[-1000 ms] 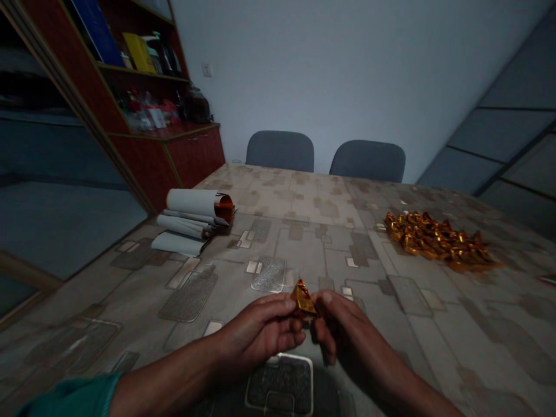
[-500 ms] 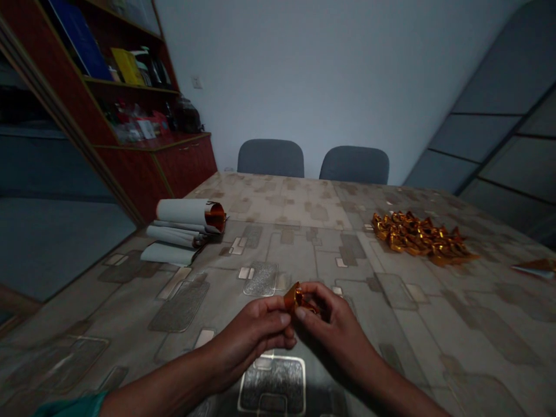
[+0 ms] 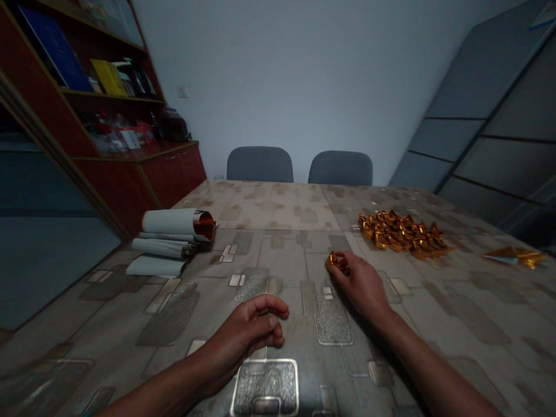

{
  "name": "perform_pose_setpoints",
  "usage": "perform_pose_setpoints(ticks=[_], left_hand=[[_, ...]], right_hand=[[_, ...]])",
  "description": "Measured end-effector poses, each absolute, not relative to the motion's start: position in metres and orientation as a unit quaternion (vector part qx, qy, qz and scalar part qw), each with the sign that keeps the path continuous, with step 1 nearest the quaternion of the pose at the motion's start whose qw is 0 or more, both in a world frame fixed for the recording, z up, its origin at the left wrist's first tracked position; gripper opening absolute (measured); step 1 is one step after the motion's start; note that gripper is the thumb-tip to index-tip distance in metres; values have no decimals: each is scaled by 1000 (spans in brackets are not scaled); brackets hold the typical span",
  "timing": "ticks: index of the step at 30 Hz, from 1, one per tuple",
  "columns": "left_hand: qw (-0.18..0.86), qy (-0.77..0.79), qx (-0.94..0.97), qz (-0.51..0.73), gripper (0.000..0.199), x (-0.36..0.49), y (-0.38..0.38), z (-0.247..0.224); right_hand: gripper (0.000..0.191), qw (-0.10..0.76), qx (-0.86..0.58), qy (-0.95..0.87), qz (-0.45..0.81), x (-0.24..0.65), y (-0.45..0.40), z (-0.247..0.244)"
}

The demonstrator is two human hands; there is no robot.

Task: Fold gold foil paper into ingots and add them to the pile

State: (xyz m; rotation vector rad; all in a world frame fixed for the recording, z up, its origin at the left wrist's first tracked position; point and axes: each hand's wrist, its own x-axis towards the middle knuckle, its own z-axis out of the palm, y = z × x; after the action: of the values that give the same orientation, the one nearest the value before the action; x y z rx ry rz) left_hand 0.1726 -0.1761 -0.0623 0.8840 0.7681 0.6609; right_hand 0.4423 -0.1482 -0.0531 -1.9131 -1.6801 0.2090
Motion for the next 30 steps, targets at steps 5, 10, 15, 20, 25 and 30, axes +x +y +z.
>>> perform_pose_setpoints(ticks=[5, 10, 15, 20, 25, 30], left_hand=[[782, 351, 421, 298, 24, 172, -176, -65], [778, 354, 427, 295, 23, 171, -177, -63], [774, 360, 432, 292, 19, 172, -178, -61], [774, 350, 441, 289, 19, 172, -177, -62], [777, 357, 435, 284, 22, 173, -176, -59], [783, 352, 428, 284, 27, 173, -176, -58]], right_hand=[[35, 216, -783, -584, 6, 472, -132, -50], [49, 190, -778, -599, 0, 480, -148, -46], [37, 143, -710, -690, -15, 479, -188, -57], [40, 52, -713, -694, -87, 469, -184, -65], [32, 35, -726, -681, -89, 465, -151, -59], [32, 29, -742, -663, -95, 471, -118, -58]])
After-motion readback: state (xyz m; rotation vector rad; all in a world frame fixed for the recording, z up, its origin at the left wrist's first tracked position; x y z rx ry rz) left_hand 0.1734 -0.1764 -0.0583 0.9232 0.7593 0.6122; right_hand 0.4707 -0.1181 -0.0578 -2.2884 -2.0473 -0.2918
